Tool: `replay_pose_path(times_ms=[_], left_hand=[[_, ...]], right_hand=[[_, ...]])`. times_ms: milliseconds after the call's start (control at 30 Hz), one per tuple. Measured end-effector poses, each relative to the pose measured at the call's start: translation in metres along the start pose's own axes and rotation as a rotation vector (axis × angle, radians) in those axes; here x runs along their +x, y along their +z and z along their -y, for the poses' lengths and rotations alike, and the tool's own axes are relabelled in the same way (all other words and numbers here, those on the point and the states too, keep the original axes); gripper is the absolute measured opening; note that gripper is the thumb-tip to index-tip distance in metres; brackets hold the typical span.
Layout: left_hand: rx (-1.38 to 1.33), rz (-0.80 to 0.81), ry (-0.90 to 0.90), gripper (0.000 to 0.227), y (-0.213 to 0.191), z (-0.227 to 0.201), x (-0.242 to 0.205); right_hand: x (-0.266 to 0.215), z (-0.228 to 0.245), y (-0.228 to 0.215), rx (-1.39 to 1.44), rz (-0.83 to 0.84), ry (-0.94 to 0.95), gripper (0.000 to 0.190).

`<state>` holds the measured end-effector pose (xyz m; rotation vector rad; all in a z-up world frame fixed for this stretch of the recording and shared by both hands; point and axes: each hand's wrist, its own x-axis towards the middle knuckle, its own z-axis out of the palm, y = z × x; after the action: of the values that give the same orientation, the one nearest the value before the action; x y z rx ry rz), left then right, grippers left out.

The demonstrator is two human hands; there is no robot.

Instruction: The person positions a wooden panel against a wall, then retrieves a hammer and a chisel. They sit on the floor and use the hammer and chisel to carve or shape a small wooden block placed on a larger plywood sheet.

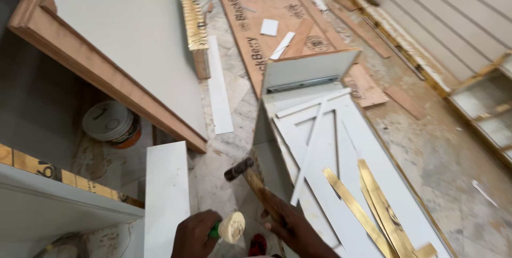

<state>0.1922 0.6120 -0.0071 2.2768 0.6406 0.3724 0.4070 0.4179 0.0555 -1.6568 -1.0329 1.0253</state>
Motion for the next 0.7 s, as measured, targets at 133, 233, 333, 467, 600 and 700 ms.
replay_pose_path(times_ms=[133,233,333,467,600,700], left_hand=[[-0.099,-0.043,-0.069,0.022,-0.011,0.029,0.056],[-0.200,-0.037,-0.124,0.035,-0.023,0.055,0.120],[-0.150,-0.118,-0.005,0.021,-0.039,0.071,0.187],[-0.179,0.092,-0.033,0.023,-0.084,0.103,0.298],[-0.319,0.376,-0.065,0.026,-0.139,0.113,0.399],[-0.355,0.368,-0.114,0.033,-0.178,0.127,0.463]], right_hand=[[0.074,0.031,-0.022,-0.085,0.160,0.028,0.074],[0.145,0.038,-0.023,0.133,0.165,0.163,0.080],[0.229,0.035,-0.029,-0.015,0.158,-0.031,0.067],[0.343,0.042,-0.033,0.165,0.101,-0.149,0.062],[0.454,0.075,-0.046,0.347,0.034,0.078,0.049],[0.526,0.099,-0.056,0.461,0.004,0.092,0.047]])
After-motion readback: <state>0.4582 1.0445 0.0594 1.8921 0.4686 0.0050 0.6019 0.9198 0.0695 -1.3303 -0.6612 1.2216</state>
